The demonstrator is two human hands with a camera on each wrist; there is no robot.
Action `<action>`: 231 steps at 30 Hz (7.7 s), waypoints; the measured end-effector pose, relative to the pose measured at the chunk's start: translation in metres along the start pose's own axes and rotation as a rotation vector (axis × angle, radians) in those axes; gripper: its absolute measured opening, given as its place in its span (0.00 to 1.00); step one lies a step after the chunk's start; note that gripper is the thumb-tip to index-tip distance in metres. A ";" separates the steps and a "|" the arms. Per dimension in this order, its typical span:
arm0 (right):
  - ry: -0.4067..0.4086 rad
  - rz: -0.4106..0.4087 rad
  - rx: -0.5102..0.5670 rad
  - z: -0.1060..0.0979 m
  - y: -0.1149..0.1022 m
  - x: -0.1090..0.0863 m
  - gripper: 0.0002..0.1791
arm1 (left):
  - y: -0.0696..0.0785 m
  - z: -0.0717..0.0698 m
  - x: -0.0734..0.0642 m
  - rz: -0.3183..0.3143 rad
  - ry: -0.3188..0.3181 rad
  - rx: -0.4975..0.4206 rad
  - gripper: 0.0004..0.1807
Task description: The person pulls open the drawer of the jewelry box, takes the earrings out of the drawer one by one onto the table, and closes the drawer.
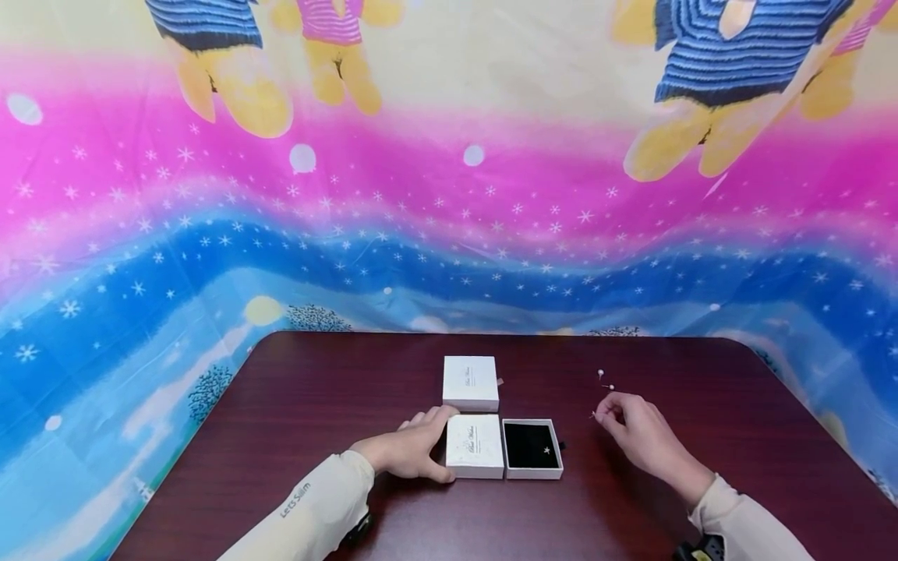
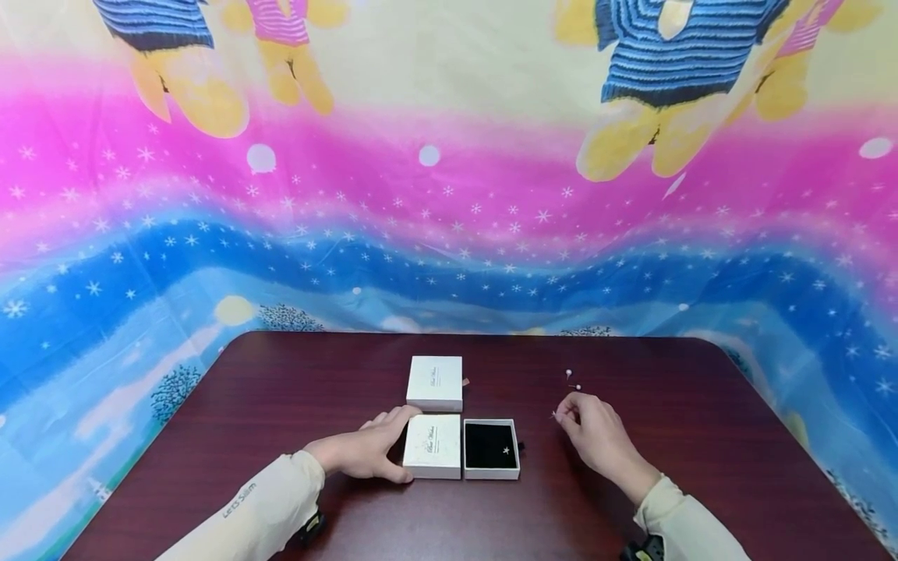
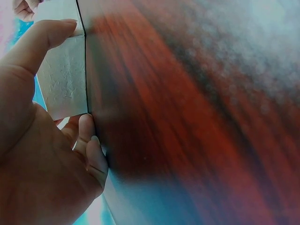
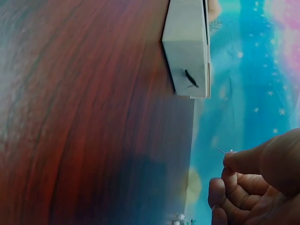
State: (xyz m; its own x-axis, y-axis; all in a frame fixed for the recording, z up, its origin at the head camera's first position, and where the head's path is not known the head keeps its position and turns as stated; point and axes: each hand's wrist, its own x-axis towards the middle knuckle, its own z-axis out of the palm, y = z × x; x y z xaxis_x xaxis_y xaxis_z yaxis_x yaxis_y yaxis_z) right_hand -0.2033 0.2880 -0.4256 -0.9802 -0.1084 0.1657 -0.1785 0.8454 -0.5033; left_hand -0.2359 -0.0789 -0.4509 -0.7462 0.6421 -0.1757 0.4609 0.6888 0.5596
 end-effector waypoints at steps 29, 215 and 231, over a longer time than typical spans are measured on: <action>-0.072 0.089 0.004 0.003 0.040 -0.002 0.06 | 0.000 0.001 -0.001 0.010 0.018 0.014 0.46; 0.042 -0.194 -0.268 0.045 -0.059 -0.013 0.11 | -0.003 0.002 0.002 0.006 0.020 0.034 0.46; 0.026 -0.260 -0.386 0.044 -0.063 -0.010 0.14 | -0.002 0.002 0.000 -0.005 0.009 0.012 0.47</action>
State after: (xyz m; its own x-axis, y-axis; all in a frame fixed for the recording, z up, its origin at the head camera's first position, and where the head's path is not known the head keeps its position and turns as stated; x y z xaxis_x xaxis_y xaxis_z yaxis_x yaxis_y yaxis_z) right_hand -0.1860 0.2129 -0.4334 -0.9039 -0.3333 0.2680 -0.3681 0.9253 -0.0908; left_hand -0.2362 -0.0795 -0.4540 -0.7527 0.6356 -0.1714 0.4626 0.6960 0.5492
